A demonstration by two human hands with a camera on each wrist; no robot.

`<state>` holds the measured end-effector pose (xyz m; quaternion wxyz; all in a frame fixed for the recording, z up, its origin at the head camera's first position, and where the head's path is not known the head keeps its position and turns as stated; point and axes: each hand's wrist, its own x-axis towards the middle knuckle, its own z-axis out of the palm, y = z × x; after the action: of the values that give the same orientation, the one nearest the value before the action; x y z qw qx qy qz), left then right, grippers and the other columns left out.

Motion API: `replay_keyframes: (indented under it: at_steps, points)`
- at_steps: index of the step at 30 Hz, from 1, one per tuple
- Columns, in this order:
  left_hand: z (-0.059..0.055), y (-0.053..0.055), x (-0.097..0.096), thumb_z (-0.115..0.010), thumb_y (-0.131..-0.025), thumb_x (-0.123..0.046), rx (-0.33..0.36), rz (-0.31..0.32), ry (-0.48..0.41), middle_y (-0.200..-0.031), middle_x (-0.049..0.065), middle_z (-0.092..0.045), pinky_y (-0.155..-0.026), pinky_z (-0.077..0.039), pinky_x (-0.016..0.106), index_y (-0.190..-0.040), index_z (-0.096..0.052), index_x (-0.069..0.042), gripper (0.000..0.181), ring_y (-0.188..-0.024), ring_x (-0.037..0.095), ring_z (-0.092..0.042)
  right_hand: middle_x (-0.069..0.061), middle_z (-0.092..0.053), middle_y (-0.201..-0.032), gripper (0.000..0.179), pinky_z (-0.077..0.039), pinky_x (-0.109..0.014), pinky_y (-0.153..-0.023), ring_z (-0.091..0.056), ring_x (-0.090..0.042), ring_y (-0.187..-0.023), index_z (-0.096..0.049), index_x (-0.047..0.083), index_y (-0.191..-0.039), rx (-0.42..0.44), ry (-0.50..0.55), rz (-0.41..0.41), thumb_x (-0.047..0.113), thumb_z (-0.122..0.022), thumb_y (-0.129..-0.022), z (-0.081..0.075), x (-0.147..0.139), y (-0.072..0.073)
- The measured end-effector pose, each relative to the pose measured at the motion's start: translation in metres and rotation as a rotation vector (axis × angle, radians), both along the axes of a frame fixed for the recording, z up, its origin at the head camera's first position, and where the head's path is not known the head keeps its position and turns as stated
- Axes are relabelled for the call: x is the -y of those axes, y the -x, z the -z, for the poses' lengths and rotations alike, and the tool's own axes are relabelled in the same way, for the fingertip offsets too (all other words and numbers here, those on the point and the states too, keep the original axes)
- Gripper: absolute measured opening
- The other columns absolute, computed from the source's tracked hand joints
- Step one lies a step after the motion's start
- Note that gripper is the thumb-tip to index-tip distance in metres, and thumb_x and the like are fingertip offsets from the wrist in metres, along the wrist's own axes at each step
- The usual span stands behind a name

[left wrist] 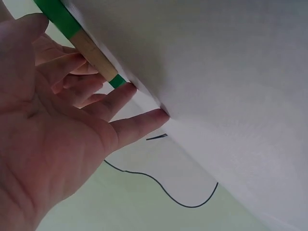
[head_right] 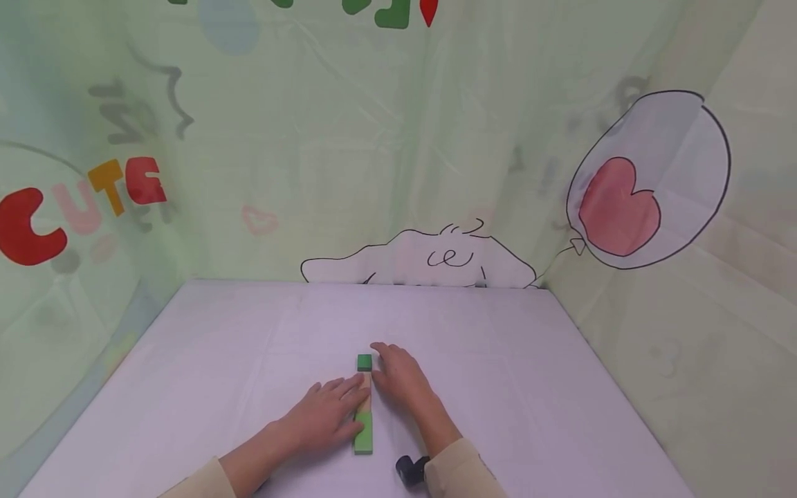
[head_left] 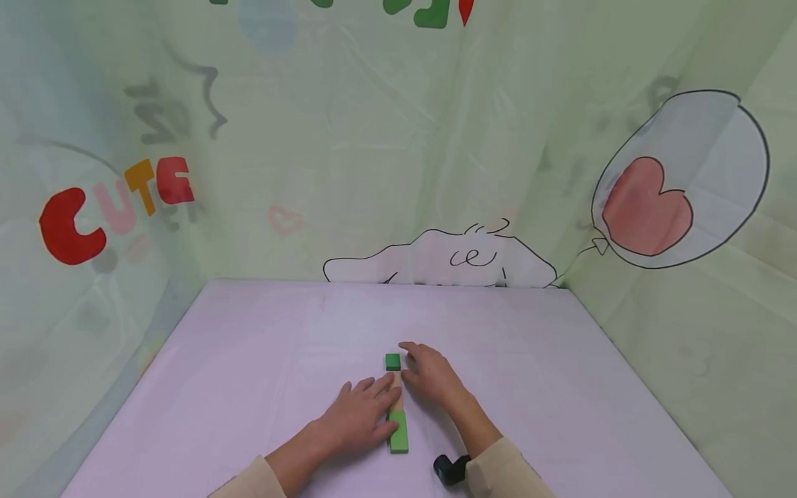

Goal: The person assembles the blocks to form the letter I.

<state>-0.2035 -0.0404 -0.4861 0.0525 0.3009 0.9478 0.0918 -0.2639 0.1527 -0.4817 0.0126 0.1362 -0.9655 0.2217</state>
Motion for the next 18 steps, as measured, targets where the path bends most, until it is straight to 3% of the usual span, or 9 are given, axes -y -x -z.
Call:
replay_keyframes:
  at_steps: [4,8,18]
  points:
    - [0.0023,0.0014,-0.0007,-0.054,-0.102,-0.055,0.011,-0.012,-0.037,-0.168,0.008,-0.035,-0.108,-0.042,0.068,-0.155,-0.048,-0.026,0.06,-0.145,0.034,-0.047,-0.014,-0.068,-0.133,0.052,-0.05,-0.051,-0.107,-0.063,-0.033,-0.127,-0.059,0.012,-0.143,0.007,0.01,-0.001,0.016,-0.075,-0.094,0.0002,-0.0004,-0.0003]
    - [0.0048,0.0025,0.0001,-0.059,-0.1,-0.052,0.01,-0.025,-0.098,-0.166,0.014,-0.036,-0.108,-0.042,0.07,-0.159,-0.04,-0.023,0.068,-0.142,0.037,-0.05,-0.014,-0.067,-0.136,0.053,-0.049,-0.052,-0.108,-0.062,-0.034,-0.13,-0.058,0.012,-0.144,0.01,0.015,-0.001,0.015,-0.075,-0.094,0.0005,-0.0014,-0.0012]
    - [0.002,0.001,-0.0015,-0.062,-0.099,-0.046,0.072,-0.075,-0.225,-0.165,0.018,-0.036,-0.109,-0.037,0.074,-0.163,-0.031,-0.017,0.076,-0.142,0.042,-0.049,-0.014,-0.068,-0.135,0.053,-0.05,-0.052,-0.107,-0.063,-0.034,-0.128,-0.059,0.011,-0.143,-0.023,0.009,-0.013,0.014,-0.076,-0.093,0.0022,-0.0023,-0.0018]
